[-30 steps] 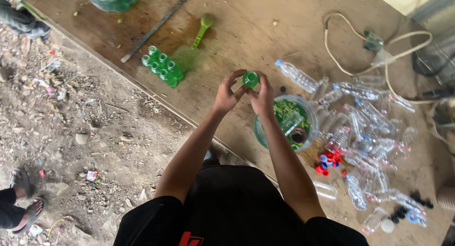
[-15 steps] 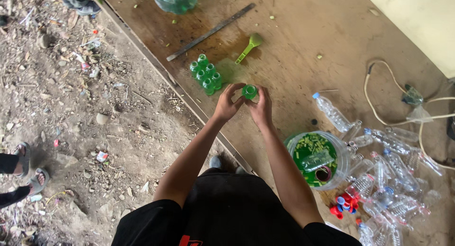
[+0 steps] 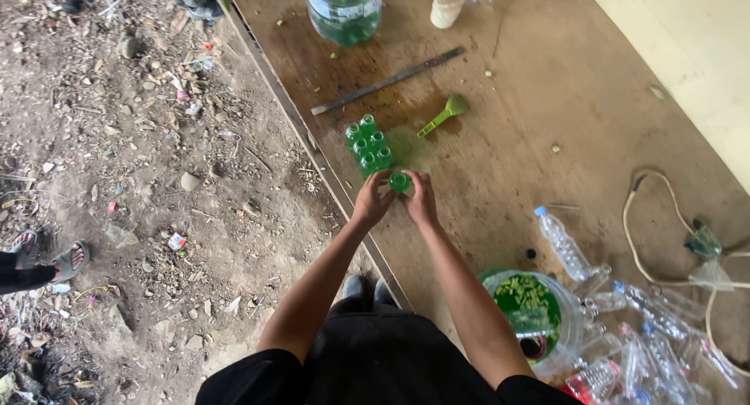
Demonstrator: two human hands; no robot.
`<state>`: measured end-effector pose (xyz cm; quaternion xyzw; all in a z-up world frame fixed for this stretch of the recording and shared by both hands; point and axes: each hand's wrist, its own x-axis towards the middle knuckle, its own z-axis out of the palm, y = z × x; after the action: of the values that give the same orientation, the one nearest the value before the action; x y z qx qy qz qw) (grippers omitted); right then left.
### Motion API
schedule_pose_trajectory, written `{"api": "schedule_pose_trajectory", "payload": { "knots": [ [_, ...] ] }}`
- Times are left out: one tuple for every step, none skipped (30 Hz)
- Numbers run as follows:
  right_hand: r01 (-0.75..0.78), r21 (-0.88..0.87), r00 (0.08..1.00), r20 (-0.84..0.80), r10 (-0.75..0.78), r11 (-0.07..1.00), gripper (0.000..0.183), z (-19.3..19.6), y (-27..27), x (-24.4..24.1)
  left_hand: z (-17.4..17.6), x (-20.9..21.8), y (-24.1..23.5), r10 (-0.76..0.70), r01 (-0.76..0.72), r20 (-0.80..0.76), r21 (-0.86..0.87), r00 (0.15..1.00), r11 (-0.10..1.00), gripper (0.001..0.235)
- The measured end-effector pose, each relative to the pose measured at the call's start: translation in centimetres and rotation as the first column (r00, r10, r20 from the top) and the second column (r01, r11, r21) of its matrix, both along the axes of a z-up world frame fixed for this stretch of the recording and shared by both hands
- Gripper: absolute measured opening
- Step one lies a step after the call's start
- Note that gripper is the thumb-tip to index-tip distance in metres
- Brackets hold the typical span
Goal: The person fills small plastic bottles with a green liquid from a large container using a funnel. They place the filled bottles on a wooden table and repeat the process with several bottles.
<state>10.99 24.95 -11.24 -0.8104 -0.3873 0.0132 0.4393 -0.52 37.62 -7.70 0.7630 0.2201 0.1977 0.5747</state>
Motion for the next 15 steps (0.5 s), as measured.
{"api": "schedule_pose_trajectory", "payload": {
  "knots": [
    [-0.027, 0.006, 1.000, 0.004, 0.027, 1.000, 0.063, -0.7, 0.3, 0.3, -0.3, 0.1, 0.1, 0.012, -0.012, -0.012, 0.002, 1.000, 1.000, 0.055],
    [-0.053, 0.012, 0.999, 0.009, 0.053, 0.999, 0.064, -1.4, 0.6, 0.7, -0.7, 0.2, 0.2, 0.025, -0.025, -0.025, 0.004, 0.999, 1.000, 0.055],
    [-0.081, 0.010, 0.997, 0.007, 0.081, 0.997, 0.064, -2.1, 0.5, 0.7, -1.1, 0.0, 0.0, 0.038, -0.038, -0.044, -0.001, 0.998, 0.999, 0.055],
    [-0.082, 0.002, 0.997, -0.017, 0.082, 0.997, 0.063, -2.8, 0.6, 0.8, -1.6, -0.1, -0.2, 0.050, -0.050, -0.057, 0.003, 0.997, 0.999, 0.056],
    [-0.086, -0.003, 0.996, -0.039, 0.086, 0.996, 0.062, -3.5, 0.9, 1.0, -2.1, -0.1, -0.1, 0.066, -0.065, -0.069, 0.010, 0.995, 0.998, 0.057],
    [-0.091, -0.009, 0.994, -0.060, 0.090, 0.996, 0.061, -4.2, 1.2, 1.1, -2.7, -0.3, 0.0, 0.081, -0.080, -0.081, 0.017, 0.993, 0.997, 0.058],
    [-0.086, -0.026, 0.995, -0.053, 0.085, 0.996, 0.059, -4.7, 1.6, 1.1, -3.1, -0.3, 0.1, 0.082, -0.081, -0.103, 0.014, 0.991, 0.997, 0.057],
    [-0.082, -0.044, 0.996, -0.046, 0.080, 0.996, 0.057, -5.1, 2.0, 1.1, -3.6, -0.4, 0.3, 0.082, -0.081, -0.125, 0.011, 0.989, 0.997, 0.057],
    [-0.074, -0.060, 0.997, -0.038, 0.072, 0.995, 0.055, -5.5, 2.4, 1.2, -4.1, -0.3, 0.4, 0.079, -0.078, -0.146, 0.009, 0.986, 0.997, 0.056],
    [-0.093, -0.055, 0.996, -0.017, 0.092, 0.994, 0.054, -5.8, 2.7, 1.4, -4.7, -0.2, 0.5, 0.092, -0.093, -0.154, 0.004, 0.984, 0.996, 0.057],
    [-0.109, -0.051, 0.994, 0.003, 0.110, 0.993, 0.053, -6.1, 2.9, 1.4, -5.2, -0.2, 0.5, 0.103, -0.105, -0.162, -0.001, 0.981, 0.994, 0.058],
    [-0.126, -0.046, 0.992, 0.022, 0.127, 0.991, 0.053, -6.4, 3.1, 1.5, -5.9, -0.2, 0.6, 0.114, -0.117, -0.171, -0.006, 0.979, 0.993, 0.059],
    [-0.138, -0.060, 0.990, 0.001, 0.138, 0.989, 0.051, -6.7, 3.3, 1.5, -6.6, -0.1, 0.8, 0.117, -0.120, -0.183, -0.006, 0.976, 0.993, 0.059],
    [-0.150, -0.074, 0.989, -0.021, 0.149, 0.986, 0.049, -7.0, 3.4, 1.5, -7.3, 0.0, 0.9, 0.120, -0.124, -0.196, -0.006, 0.973, 0.992, 0.060],
    [-0.161, -0.090, 0.986, -0.044, 0.158, 0.983, 0.048, -7.3, 3.6, 1.5, -7.9, 0.1, 1.0, 0.121, -0.125, -0.209, -0.008, 0.970, 0.992, 0.060]
  ]
}}
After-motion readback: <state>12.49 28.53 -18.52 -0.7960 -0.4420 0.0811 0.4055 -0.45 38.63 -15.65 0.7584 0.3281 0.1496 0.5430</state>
